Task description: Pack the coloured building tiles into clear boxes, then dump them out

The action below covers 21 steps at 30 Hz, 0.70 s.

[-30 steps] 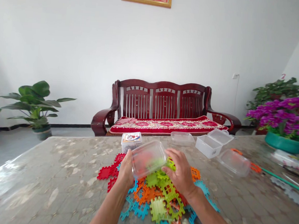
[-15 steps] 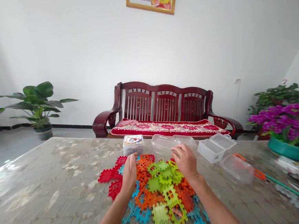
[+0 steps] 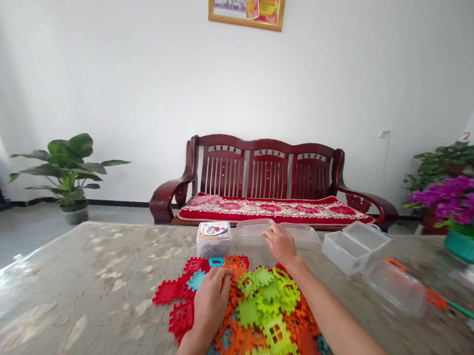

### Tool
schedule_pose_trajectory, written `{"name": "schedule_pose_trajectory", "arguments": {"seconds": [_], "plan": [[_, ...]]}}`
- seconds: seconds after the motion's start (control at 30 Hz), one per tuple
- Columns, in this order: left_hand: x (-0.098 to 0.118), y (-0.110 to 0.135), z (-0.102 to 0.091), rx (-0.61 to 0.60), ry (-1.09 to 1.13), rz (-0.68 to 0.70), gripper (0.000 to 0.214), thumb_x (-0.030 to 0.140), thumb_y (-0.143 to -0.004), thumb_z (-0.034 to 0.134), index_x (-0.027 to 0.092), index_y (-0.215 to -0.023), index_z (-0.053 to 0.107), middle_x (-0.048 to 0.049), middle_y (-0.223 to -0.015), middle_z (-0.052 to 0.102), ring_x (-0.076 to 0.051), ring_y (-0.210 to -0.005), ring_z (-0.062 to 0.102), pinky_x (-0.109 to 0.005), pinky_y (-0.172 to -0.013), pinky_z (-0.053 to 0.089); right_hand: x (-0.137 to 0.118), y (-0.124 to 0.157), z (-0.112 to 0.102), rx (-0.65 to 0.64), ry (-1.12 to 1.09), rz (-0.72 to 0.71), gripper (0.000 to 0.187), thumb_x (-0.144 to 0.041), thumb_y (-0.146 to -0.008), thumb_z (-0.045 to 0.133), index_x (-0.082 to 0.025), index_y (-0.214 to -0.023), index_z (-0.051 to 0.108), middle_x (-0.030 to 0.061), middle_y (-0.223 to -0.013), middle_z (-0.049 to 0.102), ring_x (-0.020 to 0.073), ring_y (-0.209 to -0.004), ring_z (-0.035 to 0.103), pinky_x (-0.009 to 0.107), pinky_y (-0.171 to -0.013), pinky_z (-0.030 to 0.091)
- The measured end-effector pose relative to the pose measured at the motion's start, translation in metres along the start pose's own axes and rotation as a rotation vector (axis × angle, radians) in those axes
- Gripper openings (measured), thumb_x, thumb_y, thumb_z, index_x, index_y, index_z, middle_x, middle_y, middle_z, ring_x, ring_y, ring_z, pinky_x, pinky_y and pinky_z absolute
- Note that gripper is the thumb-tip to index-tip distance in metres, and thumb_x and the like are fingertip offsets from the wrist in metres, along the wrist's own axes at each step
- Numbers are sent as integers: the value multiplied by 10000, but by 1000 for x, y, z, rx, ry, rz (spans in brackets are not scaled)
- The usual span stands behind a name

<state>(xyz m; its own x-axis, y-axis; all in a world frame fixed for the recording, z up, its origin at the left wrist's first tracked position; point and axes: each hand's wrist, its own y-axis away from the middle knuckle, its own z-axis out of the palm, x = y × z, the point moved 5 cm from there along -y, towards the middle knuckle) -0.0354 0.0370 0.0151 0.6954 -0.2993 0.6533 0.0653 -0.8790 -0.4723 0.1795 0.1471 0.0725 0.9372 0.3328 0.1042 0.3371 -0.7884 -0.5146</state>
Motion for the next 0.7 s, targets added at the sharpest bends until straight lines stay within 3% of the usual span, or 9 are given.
{"name": "schedule_pose_trajectory", "arguments": {"seconds": [0.3, 0.5, 0.7], "plan": [[3, 2, -1, -11, -30, 40, 242, 245, -894, 433, 245, -900, 675, -57, -952, 695, -231, -919, 653, -350, -821, 505, 19, -13, 27, -85, 54, -4, 129, -174, -833, 655, -235, -925, 720, 83, -1017, 685, 245, -1006, 561, 377, -894, 354], [4, 0, 0, -14, -64, 45, 248, 236, -890, 432, 250, -909, 679, -55, -957, 696, -233, -917, 656, -348, -816, 507, 26, -13, 26, -95, 64, 40, 168, -152, -852, 594, -238, -919, 721, 97, -1004, 691, 254, -994, 556, 390, -879, 349], [4, 1, 2, -51, -123, 57, 256, 220, -905, 421, 237, -953, 672, -63, -994, 687, -235, -944, 646, -358, -839, 499, 20, 4, 10, -64, 31, 56, 261, -196, -833, 623, -242, -1086, 671, 83, -1143, 667, 256, -1061, 540, 379, -895, 371]]}}
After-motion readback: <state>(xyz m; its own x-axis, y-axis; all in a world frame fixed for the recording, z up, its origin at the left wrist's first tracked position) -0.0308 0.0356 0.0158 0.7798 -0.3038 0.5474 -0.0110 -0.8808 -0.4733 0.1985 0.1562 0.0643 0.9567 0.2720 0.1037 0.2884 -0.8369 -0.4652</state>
